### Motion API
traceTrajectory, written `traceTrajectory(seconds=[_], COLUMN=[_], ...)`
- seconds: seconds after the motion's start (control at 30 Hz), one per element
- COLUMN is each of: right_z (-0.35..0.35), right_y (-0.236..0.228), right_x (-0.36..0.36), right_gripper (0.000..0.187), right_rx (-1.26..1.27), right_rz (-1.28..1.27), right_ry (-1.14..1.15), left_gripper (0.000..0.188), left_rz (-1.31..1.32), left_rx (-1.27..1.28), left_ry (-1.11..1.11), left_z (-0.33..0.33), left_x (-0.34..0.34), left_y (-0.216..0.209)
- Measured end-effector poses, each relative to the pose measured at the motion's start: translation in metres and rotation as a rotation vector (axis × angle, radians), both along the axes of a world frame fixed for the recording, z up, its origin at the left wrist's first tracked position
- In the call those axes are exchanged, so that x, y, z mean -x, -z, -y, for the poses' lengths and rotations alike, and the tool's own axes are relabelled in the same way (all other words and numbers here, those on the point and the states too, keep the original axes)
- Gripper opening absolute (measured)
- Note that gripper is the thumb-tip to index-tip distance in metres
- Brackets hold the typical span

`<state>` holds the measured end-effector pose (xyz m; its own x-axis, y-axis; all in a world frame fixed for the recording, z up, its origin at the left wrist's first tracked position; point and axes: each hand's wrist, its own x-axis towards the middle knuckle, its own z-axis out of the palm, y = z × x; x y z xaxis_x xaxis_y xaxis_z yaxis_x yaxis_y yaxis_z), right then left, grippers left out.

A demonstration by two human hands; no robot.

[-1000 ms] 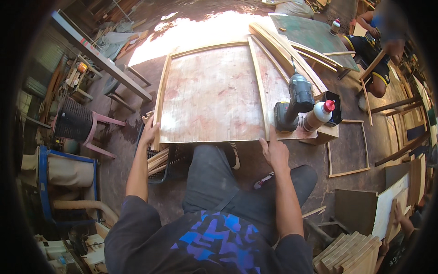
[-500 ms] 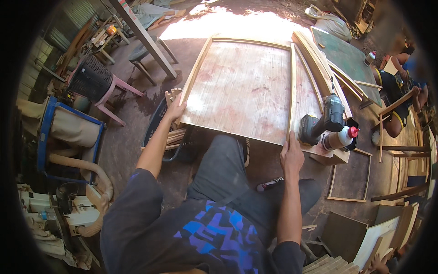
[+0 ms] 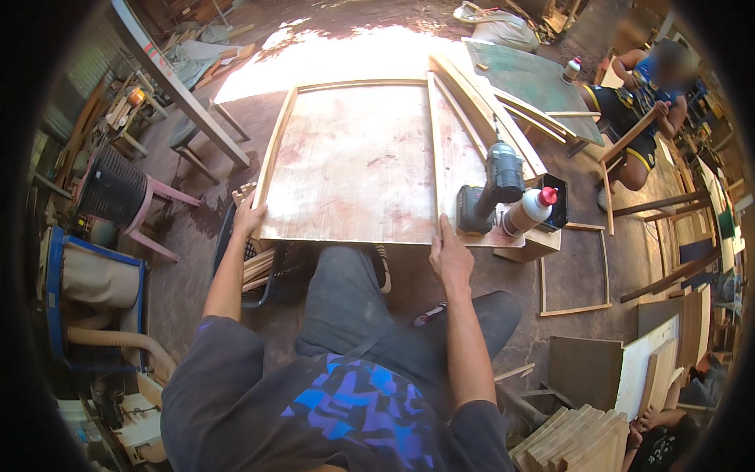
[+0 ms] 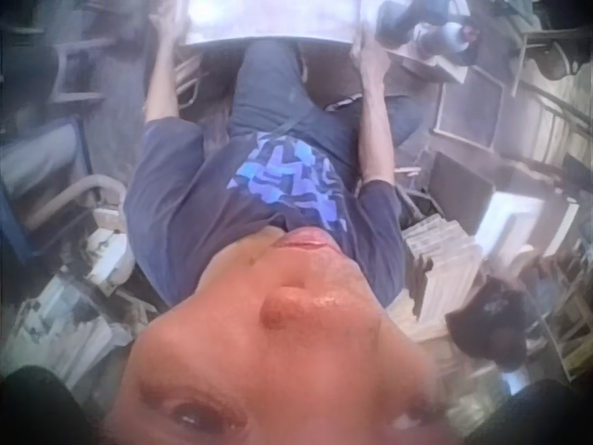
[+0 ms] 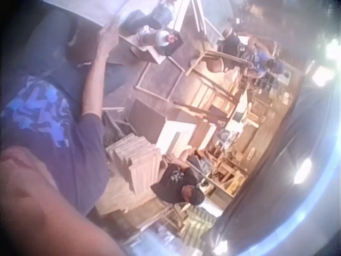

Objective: Assembling a rectangular wooden frame by applying glue and using a cordless drill to secure slats.

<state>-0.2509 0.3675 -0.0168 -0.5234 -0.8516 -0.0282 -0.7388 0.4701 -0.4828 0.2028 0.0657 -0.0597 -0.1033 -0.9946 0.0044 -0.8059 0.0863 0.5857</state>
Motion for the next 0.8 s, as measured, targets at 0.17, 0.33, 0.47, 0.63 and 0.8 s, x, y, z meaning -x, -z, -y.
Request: traceTrajectory(seconds=[0.17,0.33,0.47,0.63,0.8], right_z=[-0.009,-0.011,-0.012,-0.013,-0.015], right_y=[0.01,0.021,0.022,0.022,0.02], right_x=[-0.005,-0.006,-0.006,-0.006,-0.004], right_gripper=[0.056,0.056,0.056,0.056,0.056], right_rx=[0.106,0.169,0.261,0.226,0.208], right_rz=[0.083,0.06,0.107,0.174,0.126], right_ry=[0.019,0.071,0.084,0.098,0.14], left_gripper=[0.065,0.062,0.065,0.064,0.058], left_rz=[0.041,-0.072,-0.092,0.002,-0.095], left_rx=[0.023,-0.032,0.013,-0.012,0.037], left_ry=[0.006,-0.024,-0.014,-0.048,0.005], left_z=[-0.005,0.002,0.008,0.011,0.01], left_x=[-0.004,-0.008,-0.012,-0.016,-0.015], left_y=[-0.005,0.006,0.013,0.016,0.017])
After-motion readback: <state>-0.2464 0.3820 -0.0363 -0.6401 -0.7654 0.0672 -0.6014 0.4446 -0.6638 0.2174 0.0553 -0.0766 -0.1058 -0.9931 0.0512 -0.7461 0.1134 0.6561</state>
